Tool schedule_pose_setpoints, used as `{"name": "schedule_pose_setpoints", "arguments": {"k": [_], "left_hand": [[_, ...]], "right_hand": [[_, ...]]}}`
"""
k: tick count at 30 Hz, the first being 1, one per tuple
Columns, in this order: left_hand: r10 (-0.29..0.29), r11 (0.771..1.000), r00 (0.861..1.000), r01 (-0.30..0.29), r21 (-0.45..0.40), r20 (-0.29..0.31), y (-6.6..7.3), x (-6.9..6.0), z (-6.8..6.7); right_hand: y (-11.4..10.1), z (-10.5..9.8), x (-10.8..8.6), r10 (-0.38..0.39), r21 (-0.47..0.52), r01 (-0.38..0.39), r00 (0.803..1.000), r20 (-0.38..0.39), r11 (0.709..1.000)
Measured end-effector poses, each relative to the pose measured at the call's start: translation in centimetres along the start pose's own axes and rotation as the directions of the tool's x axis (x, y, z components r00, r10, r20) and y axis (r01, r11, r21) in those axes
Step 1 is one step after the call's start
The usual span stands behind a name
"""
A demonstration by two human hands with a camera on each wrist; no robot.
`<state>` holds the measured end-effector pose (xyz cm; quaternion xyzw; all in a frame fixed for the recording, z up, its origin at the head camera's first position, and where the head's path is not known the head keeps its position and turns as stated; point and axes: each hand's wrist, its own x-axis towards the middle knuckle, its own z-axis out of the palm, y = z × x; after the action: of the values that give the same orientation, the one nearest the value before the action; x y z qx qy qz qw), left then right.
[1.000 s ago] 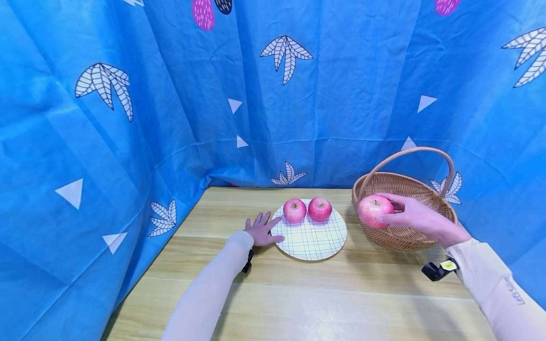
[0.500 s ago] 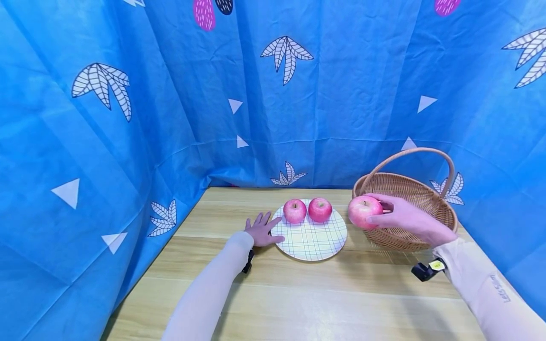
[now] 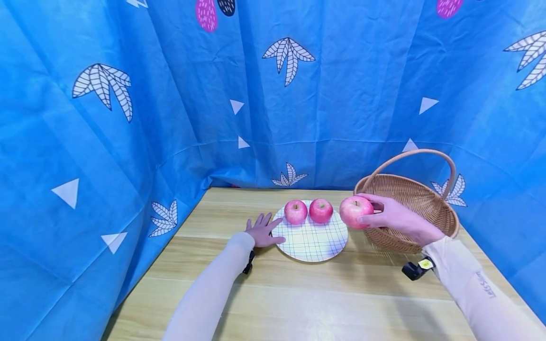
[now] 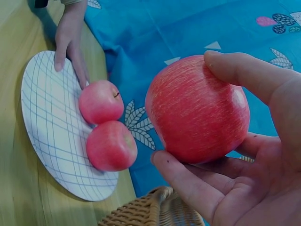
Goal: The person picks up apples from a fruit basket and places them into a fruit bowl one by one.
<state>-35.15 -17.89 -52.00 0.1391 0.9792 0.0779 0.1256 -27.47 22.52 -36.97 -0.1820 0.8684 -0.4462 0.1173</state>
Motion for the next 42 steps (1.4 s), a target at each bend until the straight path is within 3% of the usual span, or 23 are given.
{"name": "schedule_pose_setpoints", "arguments": {"k": [19, 26, 33, 42], "left_hand": [[-0.002, 1.0, 1.0, 0.002, -0.005, 0.007, 0.1, -0.2, -0.1], [-0.005, 1.0, 1.0, 0.005, 0.0, 0.008, 0.2, -0.2, -0.2], [0.003, 1.0, 1.0, -0.003, -0.015, 0.018, 0.2, -0.2, -0.4], [0.003, 1.0, 1.0, -0.003, -0.019, 0.015, 0.4, -0.5, -0.6]], "right_hand": [[-0.9, 1.7, 1.9, -0.016, 0.106, 0.013, 0.999, 0.032, 0.994], [-1.1, 2.5, 2.6, -0.008, -0.009, 0.007, 1.0, -0.022, 1.0], [-0.6, 3.8, 3.7, -0.047, 0.092, 0.046, 0.999, 0.004, 0.995], [0.1, 5.7, 4.9, -0.052, 0.126, 0.053, 0.999, -0.006, 0.991]]}}
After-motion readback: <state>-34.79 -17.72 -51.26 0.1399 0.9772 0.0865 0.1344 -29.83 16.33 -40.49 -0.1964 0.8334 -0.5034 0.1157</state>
